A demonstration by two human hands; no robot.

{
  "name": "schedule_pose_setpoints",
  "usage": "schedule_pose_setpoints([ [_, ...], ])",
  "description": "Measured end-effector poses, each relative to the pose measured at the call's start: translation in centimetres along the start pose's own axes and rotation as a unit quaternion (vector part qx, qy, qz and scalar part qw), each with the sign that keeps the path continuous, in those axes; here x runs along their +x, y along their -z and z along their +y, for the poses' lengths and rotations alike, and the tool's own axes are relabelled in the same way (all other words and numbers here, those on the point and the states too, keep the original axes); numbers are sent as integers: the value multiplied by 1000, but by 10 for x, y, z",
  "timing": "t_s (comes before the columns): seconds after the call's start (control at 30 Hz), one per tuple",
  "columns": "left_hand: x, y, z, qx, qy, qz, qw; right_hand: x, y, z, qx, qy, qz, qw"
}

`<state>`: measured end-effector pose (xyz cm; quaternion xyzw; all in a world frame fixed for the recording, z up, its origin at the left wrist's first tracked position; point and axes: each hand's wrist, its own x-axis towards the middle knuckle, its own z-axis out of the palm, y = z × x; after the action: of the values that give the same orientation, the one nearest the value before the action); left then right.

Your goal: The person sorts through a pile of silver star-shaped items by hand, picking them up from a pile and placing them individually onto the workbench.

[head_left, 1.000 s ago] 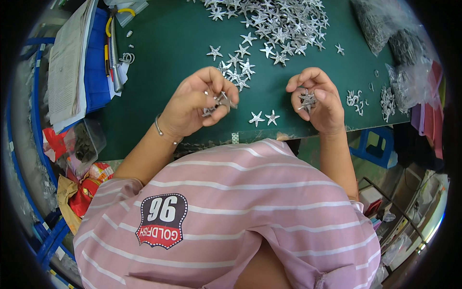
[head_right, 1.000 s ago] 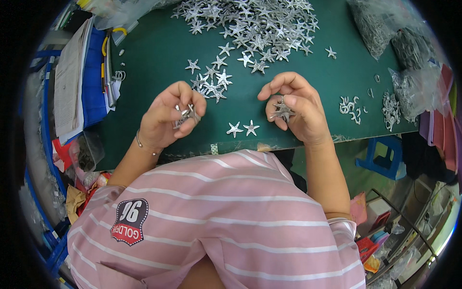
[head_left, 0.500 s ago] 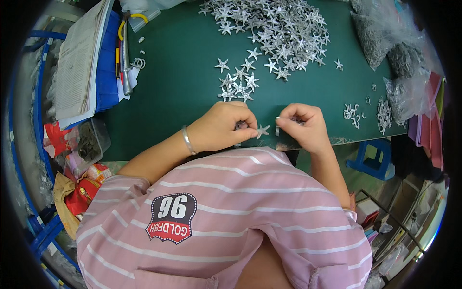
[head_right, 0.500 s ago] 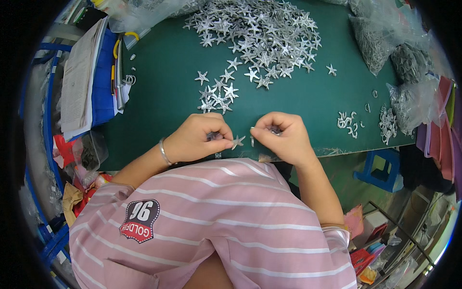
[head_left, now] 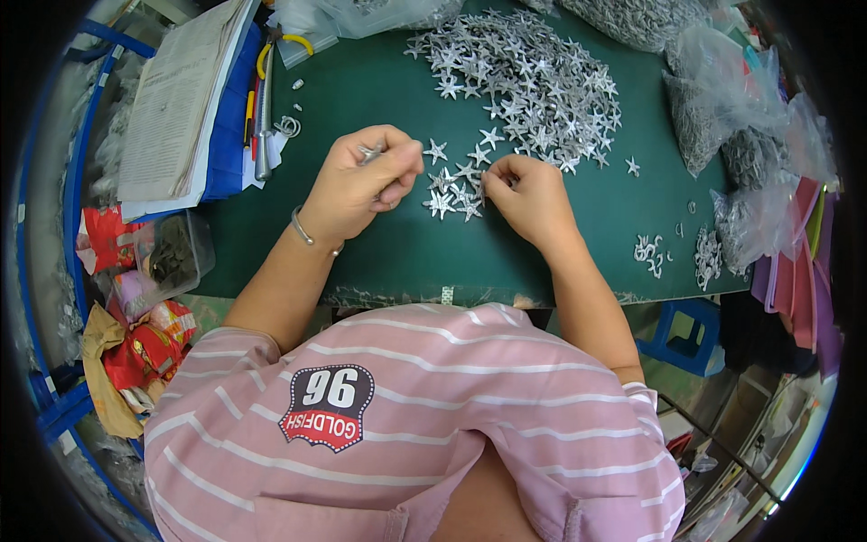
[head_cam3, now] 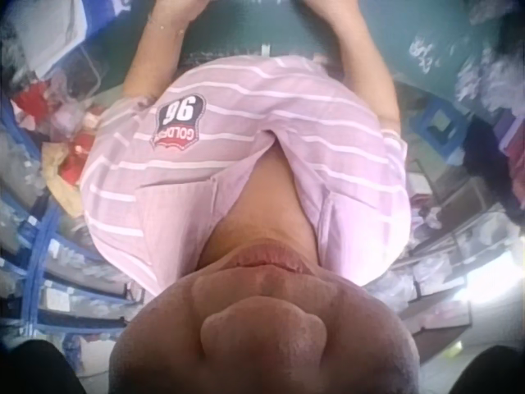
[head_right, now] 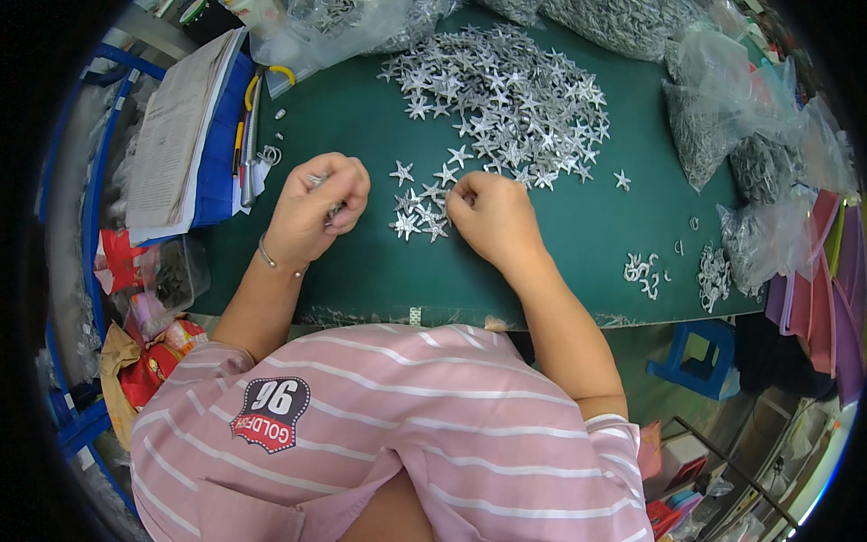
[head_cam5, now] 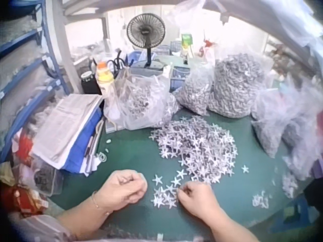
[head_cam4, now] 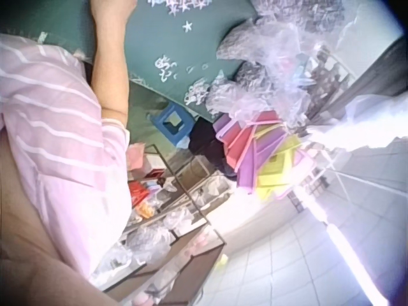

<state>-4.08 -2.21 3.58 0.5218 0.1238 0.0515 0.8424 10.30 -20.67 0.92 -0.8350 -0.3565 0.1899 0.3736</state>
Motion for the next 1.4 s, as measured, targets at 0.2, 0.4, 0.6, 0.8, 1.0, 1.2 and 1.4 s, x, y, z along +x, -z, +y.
schedule_pose_setpoints([
  [0.2,29,4,-6,452,-84,113,881,-2,32,12,640,-127,-74,754],
  [0.4,50,8,-24,595,-83,78,795,15,14,10,79,102,-47,991],
  [0.6,37,4,-20,585,-169,98,788,19,5,-3,-211,182,16,960],
  [0.8,27,14,-19,571,-195,38,797,29,8,-6,-155,156,-52,974],
  [1.0,23,21,-4,486,-136,123,854,24,17,-9,-169,149,-89,970],
  [1.2,23,16,-17,560,-119,54,818,16,19,-4,-116,191,-81,971],
  [1.4,25,12,-25,590,-118,75,795,-1,26,4,-125,189,-67,972],
])
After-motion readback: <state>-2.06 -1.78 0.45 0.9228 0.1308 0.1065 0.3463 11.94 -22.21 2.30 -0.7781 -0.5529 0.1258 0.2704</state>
